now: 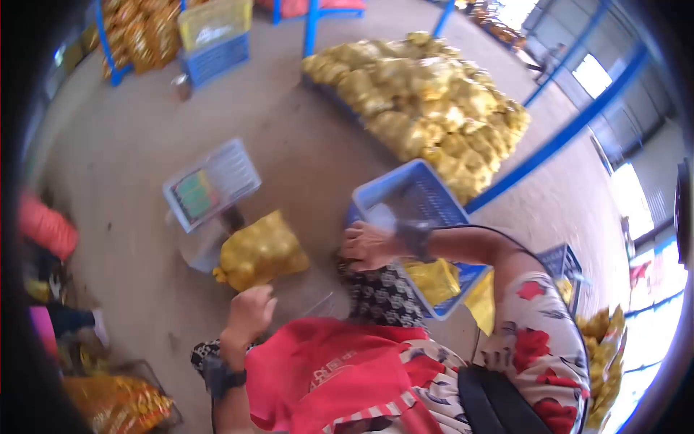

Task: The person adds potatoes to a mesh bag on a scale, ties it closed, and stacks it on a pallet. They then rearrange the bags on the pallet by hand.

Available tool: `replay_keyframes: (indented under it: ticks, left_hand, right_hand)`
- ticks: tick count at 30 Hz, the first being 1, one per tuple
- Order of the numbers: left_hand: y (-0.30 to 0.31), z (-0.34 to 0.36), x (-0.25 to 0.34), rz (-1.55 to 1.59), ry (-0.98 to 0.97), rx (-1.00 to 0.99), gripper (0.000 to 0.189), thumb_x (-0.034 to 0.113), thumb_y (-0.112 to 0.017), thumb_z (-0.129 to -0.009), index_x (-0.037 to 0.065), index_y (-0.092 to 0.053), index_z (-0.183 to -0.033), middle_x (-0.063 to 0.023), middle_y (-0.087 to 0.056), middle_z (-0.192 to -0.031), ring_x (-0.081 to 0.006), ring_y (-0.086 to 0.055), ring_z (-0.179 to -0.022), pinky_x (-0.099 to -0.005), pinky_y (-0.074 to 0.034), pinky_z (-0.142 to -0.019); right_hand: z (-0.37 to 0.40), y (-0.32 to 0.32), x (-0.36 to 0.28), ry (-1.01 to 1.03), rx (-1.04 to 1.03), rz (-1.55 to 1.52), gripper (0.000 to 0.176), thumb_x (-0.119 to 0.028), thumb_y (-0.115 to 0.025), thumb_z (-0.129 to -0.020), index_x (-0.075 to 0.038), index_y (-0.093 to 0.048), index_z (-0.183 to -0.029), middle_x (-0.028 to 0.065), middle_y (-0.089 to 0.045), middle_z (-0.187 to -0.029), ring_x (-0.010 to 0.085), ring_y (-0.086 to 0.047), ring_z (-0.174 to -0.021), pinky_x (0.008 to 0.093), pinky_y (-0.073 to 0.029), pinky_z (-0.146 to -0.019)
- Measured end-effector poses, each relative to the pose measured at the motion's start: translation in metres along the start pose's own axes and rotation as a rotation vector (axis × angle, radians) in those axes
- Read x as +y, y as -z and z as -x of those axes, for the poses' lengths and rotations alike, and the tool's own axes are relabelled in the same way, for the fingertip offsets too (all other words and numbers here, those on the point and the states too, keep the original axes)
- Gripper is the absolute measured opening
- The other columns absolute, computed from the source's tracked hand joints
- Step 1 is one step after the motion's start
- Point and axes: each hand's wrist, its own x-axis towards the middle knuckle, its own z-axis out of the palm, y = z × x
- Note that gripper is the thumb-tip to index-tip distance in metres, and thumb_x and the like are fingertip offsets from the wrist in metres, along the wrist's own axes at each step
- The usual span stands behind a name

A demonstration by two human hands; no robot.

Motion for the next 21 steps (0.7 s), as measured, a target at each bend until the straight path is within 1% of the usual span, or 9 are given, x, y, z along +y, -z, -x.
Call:
replay_keyframes:
  ticks: [2, 4, 5, 6, 7, 10, 16, 18, 21]
  left_hand:
    - [-0.023, -0.025, -0.022, 0.120, -0.032, 0.092, 0.021, 0.017, -0.061, -0.080, 0.002, -0.061, -0.094, -0.0175, -0.063, -0.088, -0.0338, -0.061, -0.083, -0.0396, -0.049, -0.072]
    - [-0.065, -0.031, -0.048, 0.316, 0.100, 0.250, 0.013, 0.014, -0.058, -0.079, 0.003, -0.061, -0.086, -0.0175, -0.062, -0.083, -0.0345, -0.061, -0.079, -0.0410, -0.049, -0.070]
    - [-0.089, -0.023, -0.067, 0.097, 0.139, -0.006, 0.008, 0.012, -0.056, -0.074, 0.004, -0.055, -0.073, -0.0159, -0.058, -0.072, -0.0344, -0.058, -0.071, -0.0420, -0.048, -0.066]
    - [-0.074, -0.022, -0.071, 0.122, -0.055, 0.062, 0.009, 0.013, -0.055, -0.069, 0.005, -0.049, -0.069, -0.0132, -0.053, -0.065, -0.0336, -0.055, -0.065, -0.0429, -0.046, -0.062]
    - [-0.071, -0.017, -0.077, 0.258, -0.029, -0.015, 0.011, 0.014, -0.056, -0.071, 0.004, -0.051, -0.075, -0.0128, -0.055, -0.066, -0.0326, -0.058, -0.069, -0.0426, -0.048, -0.064]
    - [-0.091, -0.011, -0.085, 0.271, 0.394, -0.299, 0.011, 0.012, -0.056, -0.074, 0.003, -0.053, -0.080, -0.0162, -0.061, -0.074, -0.0308, -0.063, -0.076, -0.0420, -0.050, -0.068]
    - [-0.079, -0.026, -0.114, 0.353, 0.441, -0.147, 0.012, 0.006, -0.056, -0.072, -0.001, -0.055, -0.082, -0.0192, -0.062, -0.075, -0.0367, -0.063, -0.074, -0.0453, -0.050, -0.065]
    - [-0.084, -0.026, -0.111, 0.418, 0.597, -0.264, 0.012, 0.006, -0.056, -0.072, -0.001, -0.054, -0.082, -0.0193, -0.061, -0.074, -0.0369, -0.062, -0.077, -0.0458, -0.049, -0.065]
    - [-0.091, 0.015, -0.089, 0.422, 0.829, -0.005, 0.009, 0.008, -0.053, -0.076, 0.003, -0.053, -0.084, -0.0181, -0.060, -0.071, -0.0370, -0.060, -0.071, -0.0473, -0.047, -0.059]
  right_hand:
    - [-0.007, 0.021, 0.010, 0.022, -0.199, -0.053, 0.028, -0.036, -0.057, -0.077, -0.009, -0.059, -0.078, 0.0069, -0.056, -0.082, 0.0254, -0.053, -0.088, 0.0413, -0.041, -0.076]
    - [-0.014, 0.023, 0.023, 0.067, -0.147, -0.242, 0.027, -0.031, -0.062, -0.072, -0.009, -0.057, -0.088, 0.0070, -0.054, -0.085, 0.0264, -0.052, -0.084, 0.0436, -0.042, -0.071]
    - [-0.023, 0.030, 0.031, 0.059, -0.252, -0.235, 0.028, -0.029, -0.063, -0.069, -0.010, -0.057, -0.088, 0.0071, -0.055, -0.086, 0.0272, -0.053, -0.083, 0.0436, -0.042, -0.070]
    - [-0.027, 0.025, 0.043, 0.139, -0.180, -0.249, 0.029, -0.030, -0.062, -0.068, -0.010, -0.056, -0.087, 0.0081, -0.055, -0.086, 0.0281, -0.054, -0.081, 0.0432, -0.042, -0.068]
    - [-0.031, 0.027, 0.055, 0.164, -0.268, -0.304, 0.030, -0.032, -0.060, -0.068, -0.009, -0.056, -0.086, 0.0088, -0.055, -0.084, 0.0289, -0.054, -0.078, 0.0432, -0.041, -0.067]
    - [-0.029, 0.012, 0.071, 0.144, -0.236, -0.470, 0.027, -0.036, -0.057, -0.071, -0.010, -0.051, -0.075, 0.0051, -0.054, -0.077, 0.0269, -0.052, -0.072, 0.0426, -0.038, -0.065]
    - [-0.083, 0.007, 0.086, 0.205, -0.371, -0.605, 0.023, -0.032, -0.056, -0.072, -0.011, -0.049, -0.078, 0.0055, -0.052, -0.077, 0.0259, -0.050, -0.074, 0.0417, -0.036, -0.064]
    - [-0.093, 0.009, 0.083, 0.197, -0.441, -0.663, 0.019, -0.026, -0.057, -0.068, -0.011, -0.051, -0.077, 0.0067, -0.053, -0.078, 0.0280, -0.051, -0.076, 0.0421, -0.038, -0.065]
    - [-0.103, 0.014, 0.063, 0.125, -0.496, -0.599, 0.014, -0.016, -0.057, -0.064, -0.010, -0.055, -0.077, 0.0093, -0.055, -0.080, 0.0315, -0.051, -0.077, 0.0432, -0.040, -0.067]
